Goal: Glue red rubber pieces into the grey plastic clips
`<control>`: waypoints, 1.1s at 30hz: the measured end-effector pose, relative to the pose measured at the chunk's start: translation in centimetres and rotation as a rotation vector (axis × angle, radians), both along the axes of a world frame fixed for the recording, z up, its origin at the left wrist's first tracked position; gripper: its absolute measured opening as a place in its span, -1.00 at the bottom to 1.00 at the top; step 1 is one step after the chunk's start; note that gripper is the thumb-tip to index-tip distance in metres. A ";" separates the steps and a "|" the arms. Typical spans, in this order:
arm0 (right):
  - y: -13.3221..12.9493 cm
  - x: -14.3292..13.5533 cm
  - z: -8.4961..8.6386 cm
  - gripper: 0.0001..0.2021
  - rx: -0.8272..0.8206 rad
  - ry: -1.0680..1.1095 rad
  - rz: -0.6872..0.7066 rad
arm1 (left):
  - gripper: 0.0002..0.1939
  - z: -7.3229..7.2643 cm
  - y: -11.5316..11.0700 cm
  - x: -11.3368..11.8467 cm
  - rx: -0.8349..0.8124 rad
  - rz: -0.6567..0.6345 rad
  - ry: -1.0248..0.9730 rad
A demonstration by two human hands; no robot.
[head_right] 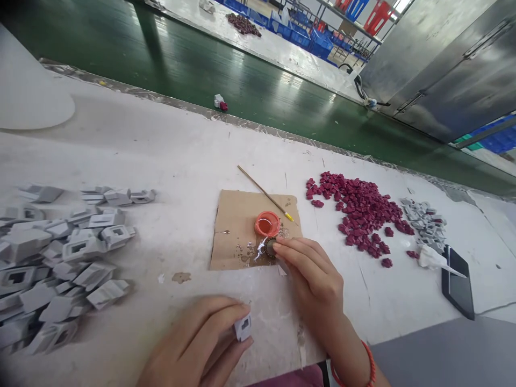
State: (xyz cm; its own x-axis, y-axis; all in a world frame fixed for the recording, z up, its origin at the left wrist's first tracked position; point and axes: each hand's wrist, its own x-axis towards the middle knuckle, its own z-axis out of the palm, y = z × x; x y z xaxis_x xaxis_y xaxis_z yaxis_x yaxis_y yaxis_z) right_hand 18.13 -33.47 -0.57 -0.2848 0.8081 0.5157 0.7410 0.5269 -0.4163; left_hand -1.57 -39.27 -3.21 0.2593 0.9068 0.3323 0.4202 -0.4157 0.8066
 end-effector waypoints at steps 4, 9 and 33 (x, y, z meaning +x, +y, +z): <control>-1.2 -0.4 0.6 -0.66 0.000 0.096 -0.036 | -0.81 -0.3 0.7 -0.4 0.054 -0.026 0.027; -5.1 -2.0 0.9 -0.65 -0.136 0.287 -0.096 | -0.83 -0.6 0.8 -0.5 0.030 -0.038 0.042; -7.1 -3.8 -0.8 -0.68 -0.209 0.215 0.114 | -0.88 -0.2 0.7 -0.3 0.013 0.001 0.042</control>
